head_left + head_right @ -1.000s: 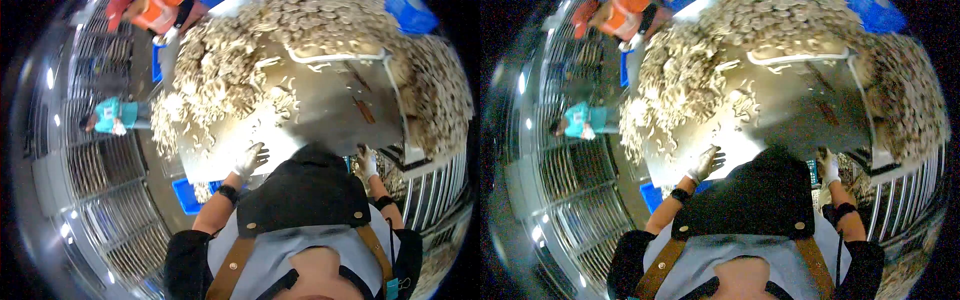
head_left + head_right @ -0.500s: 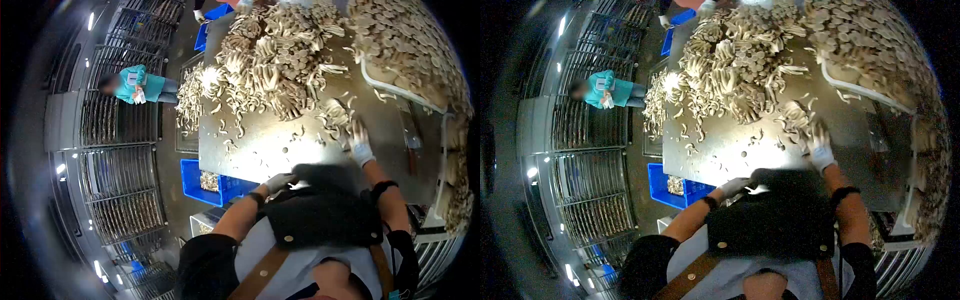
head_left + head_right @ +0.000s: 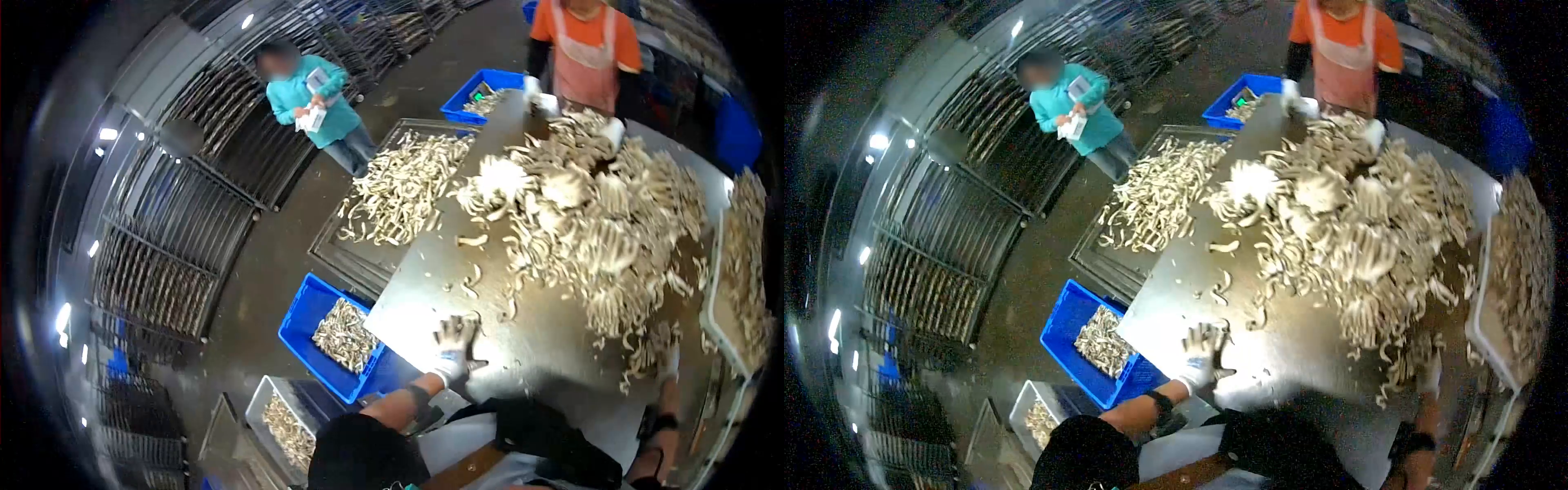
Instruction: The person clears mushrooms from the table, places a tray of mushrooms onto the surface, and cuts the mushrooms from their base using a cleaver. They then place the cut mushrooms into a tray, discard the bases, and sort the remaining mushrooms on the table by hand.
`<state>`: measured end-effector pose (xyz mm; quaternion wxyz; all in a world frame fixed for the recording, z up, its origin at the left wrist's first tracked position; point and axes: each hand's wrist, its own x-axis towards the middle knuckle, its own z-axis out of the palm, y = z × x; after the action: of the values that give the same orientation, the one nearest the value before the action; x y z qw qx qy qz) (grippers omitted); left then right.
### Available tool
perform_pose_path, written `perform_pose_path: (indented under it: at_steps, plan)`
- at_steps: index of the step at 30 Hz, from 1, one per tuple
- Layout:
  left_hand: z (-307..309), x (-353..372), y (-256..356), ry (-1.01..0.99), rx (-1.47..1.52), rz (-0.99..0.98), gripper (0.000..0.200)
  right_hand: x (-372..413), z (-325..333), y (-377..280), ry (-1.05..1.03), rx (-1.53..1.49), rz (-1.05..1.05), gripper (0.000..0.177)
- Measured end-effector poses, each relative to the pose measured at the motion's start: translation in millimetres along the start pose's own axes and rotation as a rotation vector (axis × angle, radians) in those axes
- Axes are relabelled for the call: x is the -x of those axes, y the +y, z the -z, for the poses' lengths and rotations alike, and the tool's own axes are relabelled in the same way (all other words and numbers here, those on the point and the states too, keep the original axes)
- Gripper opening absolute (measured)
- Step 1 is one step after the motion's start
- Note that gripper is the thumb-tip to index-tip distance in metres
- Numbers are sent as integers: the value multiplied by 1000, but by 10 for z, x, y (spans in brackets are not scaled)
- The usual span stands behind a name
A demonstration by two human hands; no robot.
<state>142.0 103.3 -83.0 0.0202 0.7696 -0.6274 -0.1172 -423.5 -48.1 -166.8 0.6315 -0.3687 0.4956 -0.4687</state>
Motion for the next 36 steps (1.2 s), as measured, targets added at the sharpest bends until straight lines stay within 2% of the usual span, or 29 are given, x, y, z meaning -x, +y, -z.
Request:
perform_pose_path:
  at_steps: [2,3,4,5,7,8,10,11,12,13,14,15,16,17,18,20,21,22,24,26,27,28,29,30,31,32,34,35,36]
  plan:
    - [15,-344,-133,4,71,129,110,159,116,209,247,-56,-253,54]
    - [-13,-518,-77,113,90,85,106,378,-184,135,338,-495,-245,48]
    - [143,-711,55,65,406,5,97,516,-472,12,331,-478,-240,48]
    - [-29,-1006,169,-91,595,-71,87,587,-746,-98,421,-512,-201,51]
    - [97,-1245,868,-243,527,-462,89,512,-1129,-87,318,-538,-35,49]
    - [74,-1247,1186,-32,374,-454,96,466,-1326,-83,263,-557,47,49]
    - [524,-1131,1532,-43,447,-469,99,497,-1797,-226,323,-118,374,53]
    - [349,-1166,1687,-135,705,-587,96,424,-1716,23,222,-301,323,49]
    - [138,-1188,1827,-230,966,-695,93,217,-1632,396,149,-331,236,50]
    - [375,-1139,1884,-552,1092,-599,84,6,-1529,783,79,-355,146,53]
    - [310,-1176,1960,-847,1421,-466,78,-133,-1658,894,113,-561,90,61]
    - [166,-1243,1883,-836,1551,-485,74,-23,-2099,471,-26,-218,161,64]
    - [82,-1304,1853,-800,1619,-398,69,116,-2578,14,-162,126,229,66]
    - [2,-1362,1825,-758,1687,-314,64,125,-2580,103,4,128,154,67]
    - [-64,-1413,1782,-749,1685,-313,64,78,-2621,86,-4,124,157,67]
    - [-238,-1481,1675,-587,1849,-51,59,20,-2691,38,16,-185,159,69]
    - [-335,-1495,1649,-478,1918,23,55,16,-2559,282,115,-320,95,70]
    - [-144,-1438,1605,-466,1927,19,55,59,-2702,181,110,-360,-3,63]
    - [224,-1310,1451,-785,1422,-231,56,-92,-2698,481,-5,-270,116,63]
    - [127,-1385,1372,-853,1542,-209,52,-135,-2764,257,155,-97,104,67]
    - [75,-1434,1361,-645,1589,-265,45,-154,-2698,261,28,-15,156,63]
    - [36,-1525,1351,-508,1419,-387,40,-167,-2714,242,-38,33,186,62]
    - [-18,-1551,1347,-260,1027,-653,36,-179,-2729,224,-102,79,218,60]
    - [-234,-1613,1344,249,353,-967,33,-163,-2921,197,-195,-180,187,52]
    - [-438,-1715,1340,766,-287,-1104,32,-189,-3041,156,-287,-440,151,47]
    - [-227,-1671,1310,476,267,-951,32,-235,-3063,62,-290,-437,159,47]
    - [200,-1531,1253,-183,1273,-475,35,-270,-3061,-106,-194,27,122,43]
    - [282,-1520,1239,-541,1712,-147,40,-457,-2900,171,-184,-174,18,48]
    - [222,-1555,1245,-536,1713,-142,40,-657,-2710,474,-156,-378,-83,54]
